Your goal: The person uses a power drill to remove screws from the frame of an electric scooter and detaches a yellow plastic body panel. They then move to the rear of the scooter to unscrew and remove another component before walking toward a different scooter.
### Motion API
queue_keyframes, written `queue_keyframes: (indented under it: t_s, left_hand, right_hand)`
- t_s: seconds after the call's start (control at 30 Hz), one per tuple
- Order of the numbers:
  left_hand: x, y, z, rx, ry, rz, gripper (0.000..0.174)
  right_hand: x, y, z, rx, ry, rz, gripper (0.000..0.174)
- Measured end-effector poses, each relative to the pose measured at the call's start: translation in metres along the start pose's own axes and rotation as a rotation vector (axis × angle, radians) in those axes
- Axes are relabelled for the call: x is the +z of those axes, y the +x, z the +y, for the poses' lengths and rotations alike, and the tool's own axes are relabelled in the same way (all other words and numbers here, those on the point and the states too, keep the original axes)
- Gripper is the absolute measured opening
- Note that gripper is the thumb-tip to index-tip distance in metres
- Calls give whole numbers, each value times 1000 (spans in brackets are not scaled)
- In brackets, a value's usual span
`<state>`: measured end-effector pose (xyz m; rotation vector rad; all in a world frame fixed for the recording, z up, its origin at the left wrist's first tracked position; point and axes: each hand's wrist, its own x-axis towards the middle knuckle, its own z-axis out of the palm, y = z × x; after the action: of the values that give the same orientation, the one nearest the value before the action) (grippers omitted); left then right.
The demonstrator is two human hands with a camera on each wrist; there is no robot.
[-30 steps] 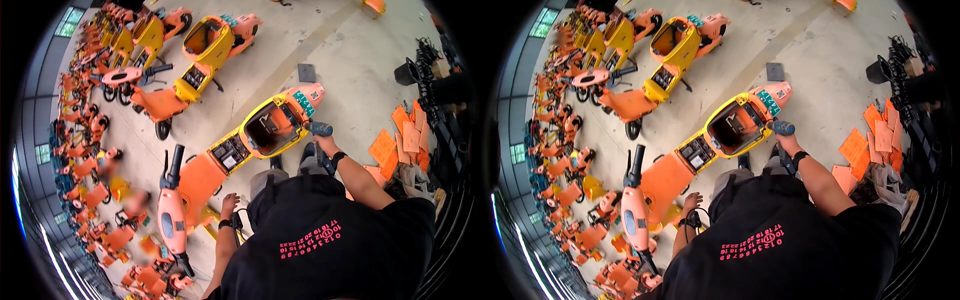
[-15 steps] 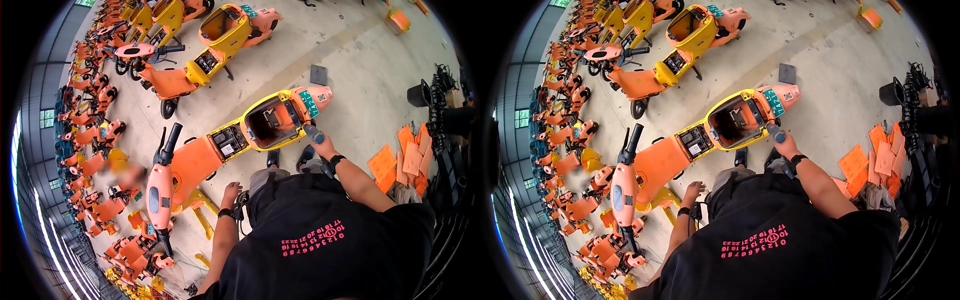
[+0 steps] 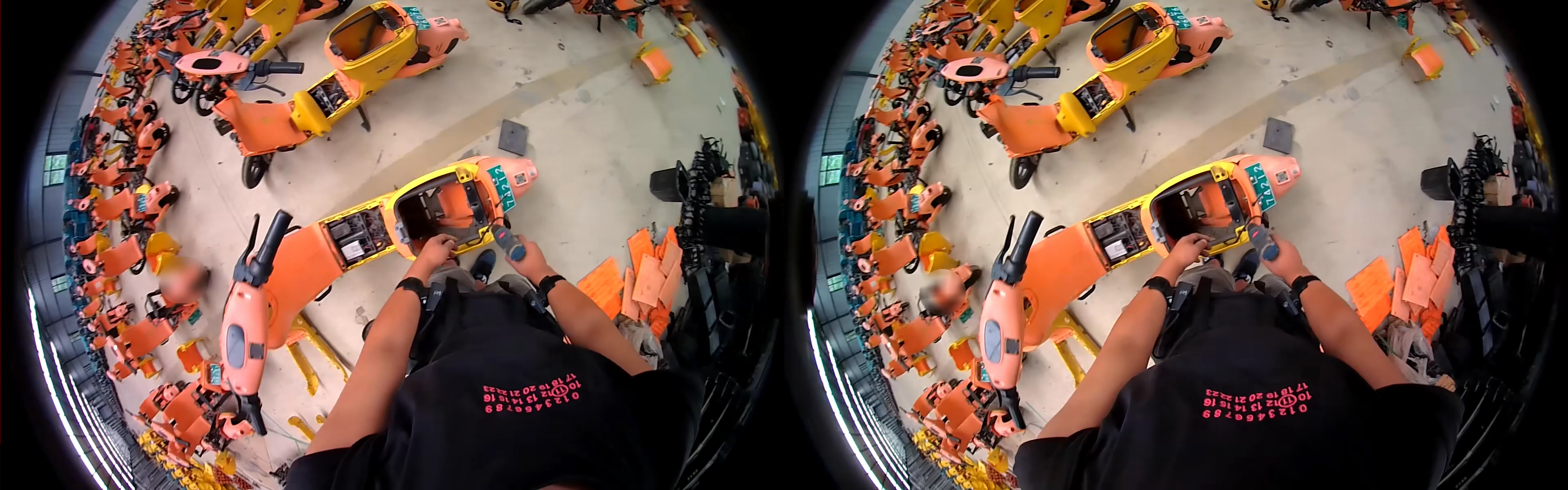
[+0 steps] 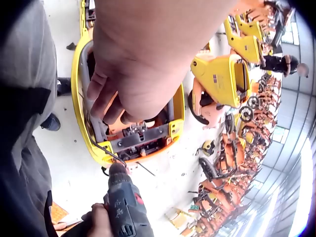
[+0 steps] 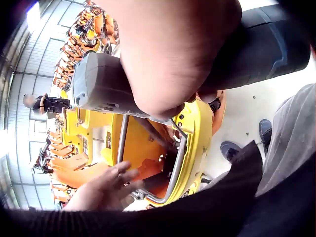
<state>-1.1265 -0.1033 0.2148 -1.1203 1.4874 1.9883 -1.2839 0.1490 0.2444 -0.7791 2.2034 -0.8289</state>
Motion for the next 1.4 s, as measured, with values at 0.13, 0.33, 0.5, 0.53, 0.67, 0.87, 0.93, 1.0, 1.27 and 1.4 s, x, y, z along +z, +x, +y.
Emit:
queue_keyframes:
  t_s: [0.13,0.33,0.5,0.53,0.67,0.87,0.93,1.0,1.27,1.4]
  left_hand:
    - [36,73,2,164,254,-95,29]
    - [72,122,-15,291,471,-5,28]
    - [71,146,-19,389,546,-29,33]
    - [69,147,-11,278,524,-127,33]
    - [70,153,6,302,674,-229,23]
    - [79,136,39,244,908,-257,22]
    - [79,137,40,320,991,-237,25]
    - [78,140,36,314,1025,-241,27]
    - [79,138,16,566,973,-155,27]
    - [82,149,-5,720,961,-72,19]
  right_hand:
    - [-2,-1,-6,16,-124,-20,49]
    - [-2,-6,-4,50,-118,-50,53]
    - [-6,-13,-5,-27,-33,20,59]
    - [-10,-13,-3,10,3,-29,57]
    - [-19,-7,-10,84,10,-52,55]
    - [-26,-5,-6,98,26,-114,54]
    - [-28,-4,-3,91,39,-102,55]
    - [-28,-5,-2,84,47,-95,56]
    - [-30,7,-5,160,42,-123,45]
    - [-33,8,-4,143,92,-133,48]
